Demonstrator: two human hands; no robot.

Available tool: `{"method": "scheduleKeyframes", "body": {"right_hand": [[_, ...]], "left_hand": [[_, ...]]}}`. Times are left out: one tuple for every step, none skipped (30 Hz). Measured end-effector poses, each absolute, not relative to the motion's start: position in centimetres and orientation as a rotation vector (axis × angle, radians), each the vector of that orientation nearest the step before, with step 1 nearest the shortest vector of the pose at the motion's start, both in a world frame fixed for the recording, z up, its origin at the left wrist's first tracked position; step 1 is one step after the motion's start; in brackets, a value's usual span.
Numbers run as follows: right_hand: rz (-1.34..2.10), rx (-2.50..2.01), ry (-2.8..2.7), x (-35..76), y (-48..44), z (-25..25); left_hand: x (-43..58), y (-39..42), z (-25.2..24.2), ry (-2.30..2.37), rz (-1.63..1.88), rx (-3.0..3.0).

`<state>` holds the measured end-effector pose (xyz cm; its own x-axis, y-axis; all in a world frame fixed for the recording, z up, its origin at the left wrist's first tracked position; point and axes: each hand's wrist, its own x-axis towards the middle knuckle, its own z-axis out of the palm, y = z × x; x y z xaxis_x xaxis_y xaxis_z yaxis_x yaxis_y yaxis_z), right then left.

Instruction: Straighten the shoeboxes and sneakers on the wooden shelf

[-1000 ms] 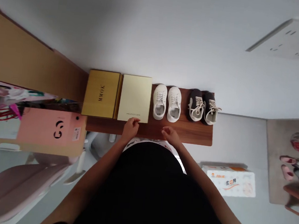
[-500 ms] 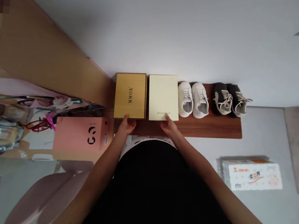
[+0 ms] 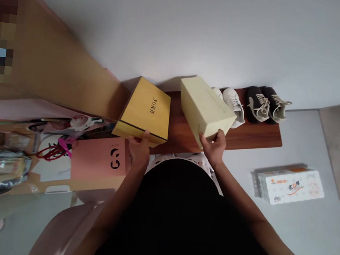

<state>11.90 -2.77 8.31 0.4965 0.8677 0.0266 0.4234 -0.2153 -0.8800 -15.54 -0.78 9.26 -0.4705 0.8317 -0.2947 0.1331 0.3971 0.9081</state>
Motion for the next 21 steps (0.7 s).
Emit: {"method": "scheduleKeyframes", "body": {"right_hand": [[0.563,-1.848,-1.263,11.9,-3.3,8.3],[0.532,-1.846,-1.439,11.9,-3.7,8.0],[0.519,-1.832,-1.598,11.7,-4.0,7.6],[0.521,-1.816,-1.734,11.5,-4.1,6.9],[0.534,-1.804,-1.847,11.3,-4.2,6.2],[0.552,-1.798,-1.937,11.1,-4.1,5.5],[0.569,-1.8,-2.008,10.9,-4.0,4.7],[0.582,-1.807,-2.067,10.8,-3.8,3.9],[0.586,-1.815,-2.119,10.7,-3.6,3.2],[0.583,-1.822,-2.168,10.7,-3.3,2.5],[0.574,-1.828,-2.21,10.8,-3.0,1.8],[0.56,-1.833,-2.245,10.9,-2.7,1.1],[0.548,-1.836,-2.273,11.0,-2.4,0.5],[0.542,-1.836,-2.292,11.2,-2.1,-0.1],[0.546,-1.838,-2.304,11.3,-1.9,-0.6],[0.562,-1.842,-2.31,11.4,-1.8,-1.2],[0.589,-1.848,-2.311,11.4,-1.7,-1.7],[0.626,-1.857,-2.308,11.4,-1.7,-2.1],[0.668,-1.864,-2.305,11.5,-1.7,-2.6],[0.708,-1.867,-2.303,11.5,-1.6,-3.0],[0.743,-1.867,-2.302,11.5,-1.6,-3.4]], "left_hand": [[-15.6,-1.4,9.4,1.922,1.048,0.958],[-15.6,-1.9,9.4,1.95,0.984,1.09],[-15.5,-2.4,9.1,1.945,0.918,1.227],[-15.3,-2.7,8.8,1.904,0.826,1.358],[-15.2,-2.9,8.3,1.85,0.733,1.479],[-15.1,-3.0,7.7,1.791,0.64,1.588],[-15.0,-2.9,7.1,1.737,0.551,1.682],[-15.1,-2.8,6.5,1.697,0.469,1.762],[-15.2,-2.6,5.8,1.674,0.397,1.831],[-15.4,-2.3,5.0,1.661,0.331,1.892],[-15.6,-2.0,4.2,1.652,0.271,1.946],[-15.9,-1.7,3.4,1.64,0.214,1.994],[-16.3,-1.3,2.6,1.624,0.16,2.034],[-16.6,-1.0,1.8,1.6,0.109,2.064],[-16.9,-0.8,1.1,1.577,0.065,2.085],[-17.1,-0.5,0.3,1.557,0.03,2.093],[-17.3,-0.4,-0.4,1.544,0.008,2.091],[-17.4,-0.2,-1.1,1.537,-0.003,2.081],[-17.4,-0.1,-1.7,1.537,-0.008,2.067],[-17.4,-0.1,-2.3,1.537,-0.009,2.054],[-17.4,0.0,-2.8,1.535,-0.008,2.042]]}}
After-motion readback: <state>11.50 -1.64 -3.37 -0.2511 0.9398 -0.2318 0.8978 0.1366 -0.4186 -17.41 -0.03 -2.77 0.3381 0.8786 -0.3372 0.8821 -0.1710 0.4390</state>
